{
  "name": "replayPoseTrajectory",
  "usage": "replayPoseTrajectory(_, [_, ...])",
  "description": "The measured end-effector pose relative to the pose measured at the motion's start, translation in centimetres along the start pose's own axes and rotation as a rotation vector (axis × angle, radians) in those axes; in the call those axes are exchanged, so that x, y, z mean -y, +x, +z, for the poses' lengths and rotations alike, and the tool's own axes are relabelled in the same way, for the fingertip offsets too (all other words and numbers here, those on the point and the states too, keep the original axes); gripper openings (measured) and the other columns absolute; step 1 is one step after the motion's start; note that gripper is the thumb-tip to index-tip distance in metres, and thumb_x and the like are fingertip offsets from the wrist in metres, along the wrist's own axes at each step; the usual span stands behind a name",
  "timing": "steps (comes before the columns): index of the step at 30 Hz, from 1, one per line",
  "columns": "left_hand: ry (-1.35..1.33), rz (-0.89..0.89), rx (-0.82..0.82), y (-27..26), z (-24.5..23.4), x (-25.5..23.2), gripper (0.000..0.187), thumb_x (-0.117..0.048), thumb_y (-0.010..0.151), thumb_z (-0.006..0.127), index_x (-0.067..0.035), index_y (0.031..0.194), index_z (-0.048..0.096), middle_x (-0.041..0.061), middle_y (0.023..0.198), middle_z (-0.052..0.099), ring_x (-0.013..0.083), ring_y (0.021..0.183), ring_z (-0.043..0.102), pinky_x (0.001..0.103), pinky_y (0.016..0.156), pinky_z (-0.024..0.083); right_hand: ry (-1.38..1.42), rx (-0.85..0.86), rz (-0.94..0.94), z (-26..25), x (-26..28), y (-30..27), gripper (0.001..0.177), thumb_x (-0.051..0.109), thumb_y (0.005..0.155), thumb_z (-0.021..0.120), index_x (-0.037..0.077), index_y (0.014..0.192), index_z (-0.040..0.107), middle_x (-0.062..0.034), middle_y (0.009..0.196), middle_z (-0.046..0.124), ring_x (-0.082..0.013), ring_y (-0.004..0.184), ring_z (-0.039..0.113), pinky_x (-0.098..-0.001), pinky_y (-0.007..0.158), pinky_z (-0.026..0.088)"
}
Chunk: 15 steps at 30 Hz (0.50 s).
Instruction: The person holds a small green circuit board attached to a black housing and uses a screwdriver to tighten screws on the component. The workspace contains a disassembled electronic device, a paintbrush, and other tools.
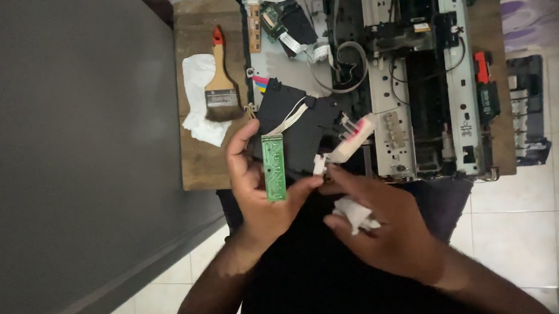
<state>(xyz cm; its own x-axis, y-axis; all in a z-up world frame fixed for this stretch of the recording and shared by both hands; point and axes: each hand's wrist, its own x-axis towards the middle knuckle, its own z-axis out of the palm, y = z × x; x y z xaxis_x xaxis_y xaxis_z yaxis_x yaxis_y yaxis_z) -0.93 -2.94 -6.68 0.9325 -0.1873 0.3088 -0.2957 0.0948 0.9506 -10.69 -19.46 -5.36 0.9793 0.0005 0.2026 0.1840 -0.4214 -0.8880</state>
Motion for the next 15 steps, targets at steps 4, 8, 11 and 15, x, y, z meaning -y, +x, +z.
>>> replayPoseTrajectory(4, [0.049,-0.051,0.035,0.3,-0.5,-0.2,0.095,-0.026,0.076,0.089,-0.001,0.15,0.035,0.014,0.152,0.041,0.0251,0.142,0.051,0.035,0.122,0.045,-0.014,0.022,0.011,0.5,-0.7,-0.3,0.07,0.022,0.092,0.075,0.008,0.153,0.043,-0.0089,0.128,0.076,-0.021,0.116,0.077,-0.0326,0.096,0.06])
replayPoseTrajectory(8, [0.035,-0.086,0.059,0.5,-0.1,-0.7,0.102,-0.017,0.077,0.089,0.0,0.156,0.027,0.016,0.16,0.036,0.0246,0.147,0.047,0.035,0.125,0.042,0.087,0.064,-0.021,0.1,-1.3,-0.1,0.071,0.025,0.095,0.073,0.014,0.156,0.039,-0.0004,0.118,0.081,-0.0084,0.1,0.077,-0.026,0.09,0.058])
replayPoseTrajectory(11, [0.055,-0.065,0.065,0.5,0.0,-0.6,0.103,-0.014,0.077,0.088,0.0,0.157,0.026,0.017,0.161,0.035,0.0263,0.149,0.046,0.037,0.127,0.041,0.164,0.116,-0.019,-0.6,-1.1,0.5,0.073,0.02,0.095,0.073,0.015,0.157,0.036,-0.001,0.115,0.082,-0.0109,0.105,0.079,-0.0285,0.096,0.059])
replayPoseTrajectory(15, [0.114,-0.062,0.055,0.3,-0.1,-0.5,0.104,-0.012,0.073,0.09,-0.001,0.156,0.029,0.017,0.16,0.035,0.0247,0.15,0.044,0.034,0.128,0.037,0.285,0.163,0.068,-1.3,-1.4,0.5,0.068,0.015,0.091,0.074,0.012,0.152,0.045,-0.0032,0.109,0.084,-0.0038,0.09,0.075,-0.0224,0.084,0.058])
